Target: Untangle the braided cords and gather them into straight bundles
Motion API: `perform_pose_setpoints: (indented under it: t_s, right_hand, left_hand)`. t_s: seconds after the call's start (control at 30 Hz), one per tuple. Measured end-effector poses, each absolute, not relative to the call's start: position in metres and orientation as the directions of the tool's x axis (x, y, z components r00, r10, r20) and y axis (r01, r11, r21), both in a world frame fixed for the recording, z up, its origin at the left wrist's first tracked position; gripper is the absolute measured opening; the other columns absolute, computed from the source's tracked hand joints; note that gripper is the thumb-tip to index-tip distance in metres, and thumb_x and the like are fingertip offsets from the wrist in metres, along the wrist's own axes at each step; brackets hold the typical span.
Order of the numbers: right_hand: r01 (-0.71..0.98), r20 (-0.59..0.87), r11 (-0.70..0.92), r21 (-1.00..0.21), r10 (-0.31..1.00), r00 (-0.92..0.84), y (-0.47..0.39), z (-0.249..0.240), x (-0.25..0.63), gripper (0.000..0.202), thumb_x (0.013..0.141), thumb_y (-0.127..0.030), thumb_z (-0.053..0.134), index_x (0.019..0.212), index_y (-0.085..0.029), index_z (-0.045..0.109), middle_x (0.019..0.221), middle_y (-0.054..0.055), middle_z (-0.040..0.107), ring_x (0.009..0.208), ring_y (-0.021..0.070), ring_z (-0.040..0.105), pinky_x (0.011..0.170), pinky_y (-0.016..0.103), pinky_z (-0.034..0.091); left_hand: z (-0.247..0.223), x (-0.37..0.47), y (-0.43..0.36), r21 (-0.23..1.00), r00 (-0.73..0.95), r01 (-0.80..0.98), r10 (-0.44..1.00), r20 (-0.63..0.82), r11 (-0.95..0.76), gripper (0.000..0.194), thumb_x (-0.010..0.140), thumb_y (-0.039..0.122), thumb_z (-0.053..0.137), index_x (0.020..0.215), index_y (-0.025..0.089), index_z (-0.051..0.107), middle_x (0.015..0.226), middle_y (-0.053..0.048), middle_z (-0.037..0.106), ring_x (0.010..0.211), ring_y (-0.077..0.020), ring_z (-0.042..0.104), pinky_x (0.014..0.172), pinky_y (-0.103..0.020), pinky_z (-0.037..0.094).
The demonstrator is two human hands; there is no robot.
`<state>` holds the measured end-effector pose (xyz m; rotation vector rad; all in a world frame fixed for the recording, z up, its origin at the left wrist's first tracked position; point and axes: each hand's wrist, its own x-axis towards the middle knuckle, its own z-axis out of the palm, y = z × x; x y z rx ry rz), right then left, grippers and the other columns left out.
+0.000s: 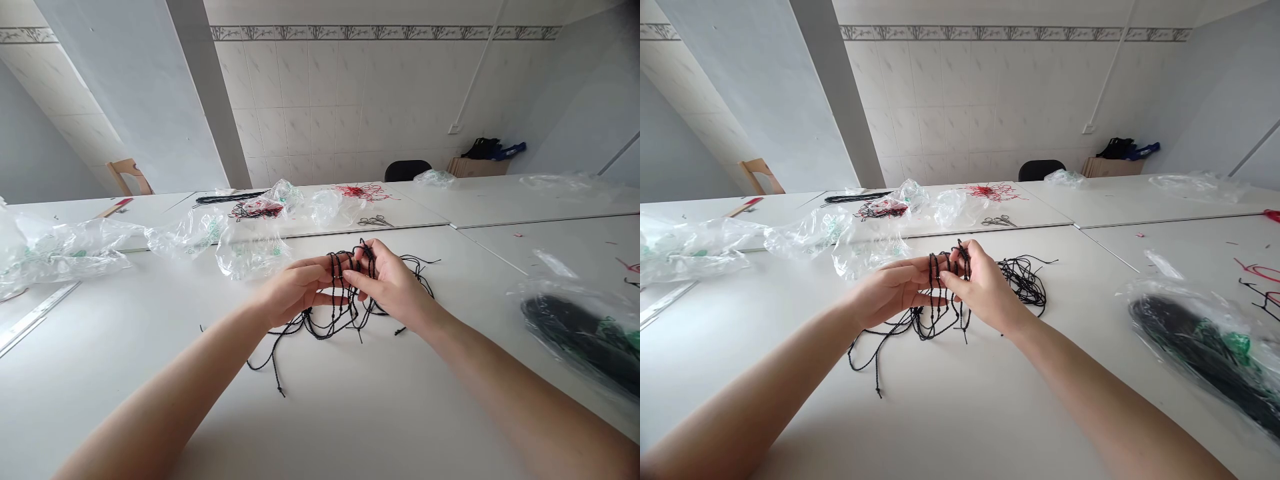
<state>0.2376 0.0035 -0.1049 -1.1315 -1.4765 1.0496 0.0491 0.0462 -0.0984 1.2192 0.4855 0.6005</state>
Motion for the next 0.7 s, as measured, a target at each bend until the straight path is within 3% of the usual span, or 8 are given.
perform_pose_setpoints:
  t_s: [0.2, 0.53, 0.7]
  right_hand:
    - [0.194, 0.212, 0.229, -0.954, 0.971, -0.107, 0.006, -0.111, 0.24, 0.025, 0.086, -0.03, 0.067, 0.092, -0.025, 0.043, 0.091, -0.002, 0.05, 0.074, 0.0125, 0.05, 0.058, 0.026, 0.048]
    - [0.227, 0.274, 0.291, -0.929, 0.956, -0.105, 0.009, -0.117, 0.239, 0.025, 0.085, -0.027, 0.067, 0.094, -0.024, 0.044, 0.097, -0.002, 0.055, 0.084, 0.0131, 0.056, 0.071, 0.029, 0.047]
    - [0.258, 0.263, 0.285, -0.923, 0.958, -0.114, 0.01, -0.116, 0.24, 0.024, 0.086, -0.031, 0.067, 0.096, -0.024, 0.046, 0.097, -0.001, 0.057, 0.085, 0.0141, 0.057, 0.078, 0.031, 0.049]
  left_hand:
    - [-0.097, 0.051, 0.046, 0.955, 0.734, -0.167, 0.678, -0.047, 0.247, 0.031, 0.097, 0.018, 0.052, 0.121, 0.019, 0.073, 0.123, -0.013, 0.065, 0.1, -0.0212, 0.062, 0.091, -0.039, 0.055]
    - [-0.108, 0.057, 0.043, 0.962, 0.662, -0.12, 0.741, -0.107, 0.246, 0.027, 0.095, 0.041, 0.066, 0.11, 0.02, 0.074, 0.119, -0.01, 0.062, 0.115, -0.0244, 0.055, 0.093, -0.039, 0.054]
    - [-0.109, 0.059, 0.043, 0.961, 0.661, -0.134, 0.744, -0.095, 0.242, 0.025, 0.097, 0.039, 0.063, 0.106, 0.019, 0.074, 0.116, -0.011, 0.062, 0.113, -0.0244, 0.055, 0.09, -0.039, 0.056]
